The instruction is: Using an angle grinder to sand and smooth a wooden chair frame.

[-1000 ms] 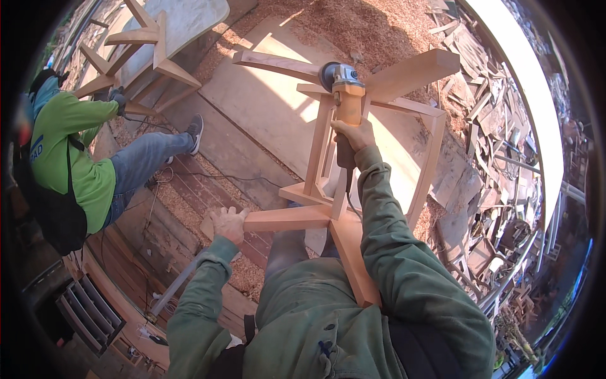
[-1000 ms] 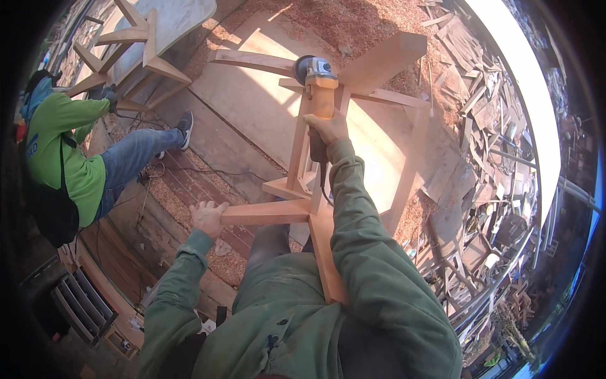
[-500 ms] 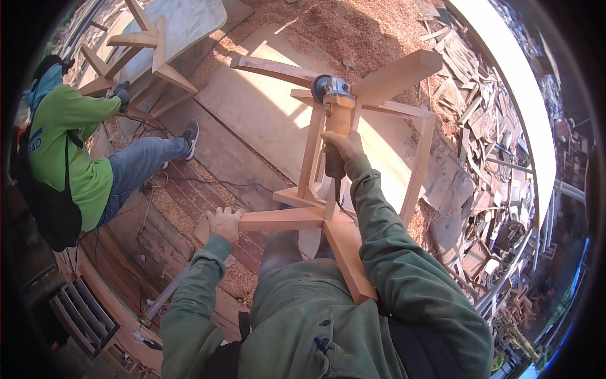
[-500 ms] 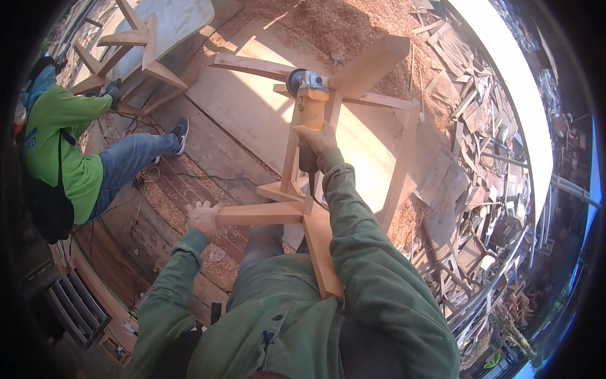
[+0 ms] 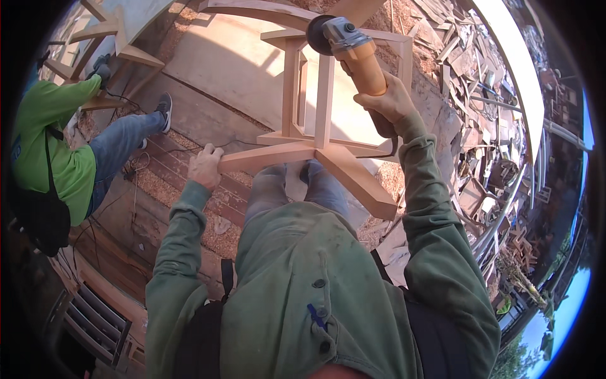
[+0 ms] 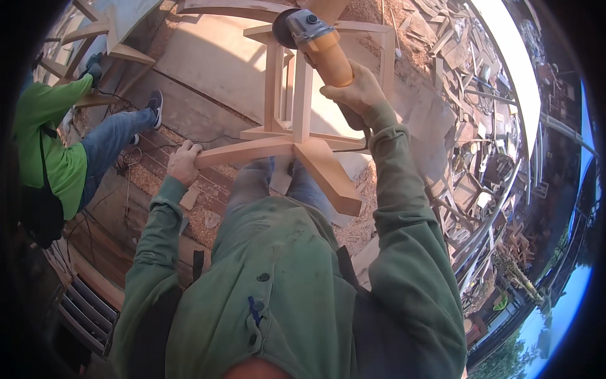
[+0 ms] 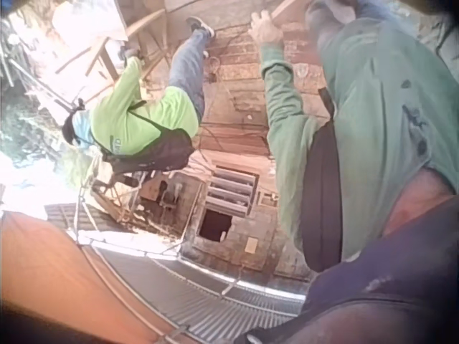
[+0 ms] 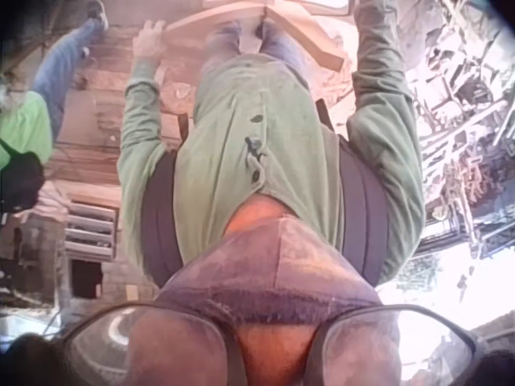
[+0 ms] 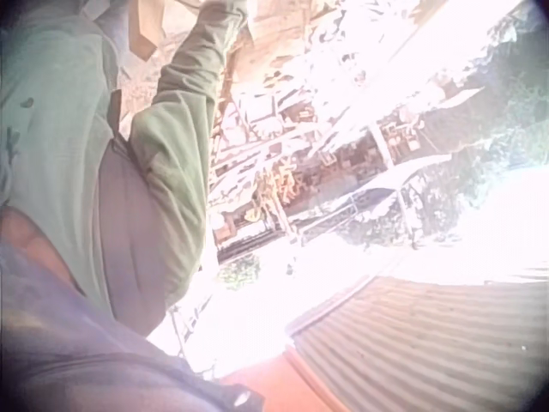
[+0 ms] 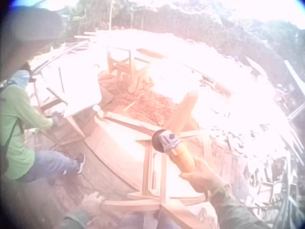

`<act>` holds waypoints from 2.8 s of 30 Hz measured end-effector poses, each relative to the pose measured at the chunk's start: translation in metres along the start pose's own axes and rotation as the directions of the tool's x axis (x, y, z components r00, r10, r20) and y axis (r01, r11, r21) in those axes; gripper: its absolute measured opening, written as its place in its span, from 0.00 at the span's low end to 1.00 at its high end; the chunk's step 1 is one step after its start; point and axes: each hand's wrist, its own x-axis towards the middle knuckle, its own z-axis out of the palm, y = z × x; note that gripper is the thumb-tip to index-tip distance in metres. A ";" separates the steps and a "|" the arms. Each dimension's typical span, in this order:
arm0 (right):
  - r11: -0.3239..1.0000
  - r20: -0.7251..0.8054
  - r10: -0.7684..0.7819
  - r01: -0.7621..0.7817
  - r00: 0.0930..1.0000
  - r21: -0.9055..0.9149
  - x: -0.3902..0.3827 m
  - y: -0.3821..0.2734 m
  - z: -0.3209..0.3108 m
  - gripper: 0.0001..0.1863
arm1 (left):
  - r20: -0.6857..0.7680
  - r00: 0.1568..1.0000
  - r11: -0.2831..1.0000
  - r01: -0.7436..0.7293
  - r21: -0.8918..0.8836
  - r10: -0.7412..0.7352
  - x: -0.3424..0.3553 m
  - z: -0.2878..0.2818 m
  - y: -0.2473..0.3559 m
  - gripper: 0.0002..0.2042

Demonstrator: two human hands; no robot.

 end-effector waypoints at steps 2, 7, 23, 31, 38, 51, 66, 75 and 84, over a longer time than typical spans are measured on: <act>0.999 -0.081 0.040 -0.042 0.996 -0.030 -0.028 0.004 -0.020 0.22 | -0.090 0.990 0.984 -0.116 -0.137 0.104 0.000 0.004 -0.007 0.23; 0.998 -0.203 0.061 -0.064 0.977 -0.007 -0.095 0.027 -0.064 0.19 | -0.303 0.932 0.941 -0.270 -0.206 0.201 -0.004 0.000 -0.003 0.20; 0.966 -0.473 0.070 0.057 0.878 0.250 -0.291 0.055 -0.045 0.18 | -0.316 0.921 0.890 -0.329 -0.316 0.228 -0.005 -0.011 0.024 0.21; 0.971 -0.371 -0.022 0.108 0.928 0.213 -0.302 -0.030 0.009 0.29 | -0.407 0.863 0.816 -0.453 -0.358 0.300 0.007 -0.008 0.016 0.23; 0.979 -0.076 0.059 -0.043 0.995 0.200 -0.267 -0.025 0.110 0.24 | -0.400 0.897 0.670 -0.414 -0.616 0.187 0.022 0.022 -0.015 0.22; 0.960 0.097 0.031 -0.057 0.995 0.273 -0.179 0.042 0.257 0.26 | -0.378 0.924 0.062 -0.381 -0.923 0.053 0.029 0.066 -0.044 0.21; 0.993 0.100 0.033 -0.044 0.994 0.107 -0.154 0.068 0.288 0.26 | -0.436 0.895 0.075 -0.443 -0.893 0.097 0.038 0.075 -0.063 0.21; 0.971 0.037 0.082 -0.088 0.996 0.221 -0.159 0.069 0.273 0.26 | -0.343 0.932 0.178 -0.360 -0.916 0.120 0.026 0.061 -0.051 0.21; 0.966 0.058 0.090 -0.101 0.994 0.238 -0.163 0.065 0.283 0.27 | -0.370 0.919 0.141 -0.387 -0.911 0.134 0.030 0.063 -0.052 0.21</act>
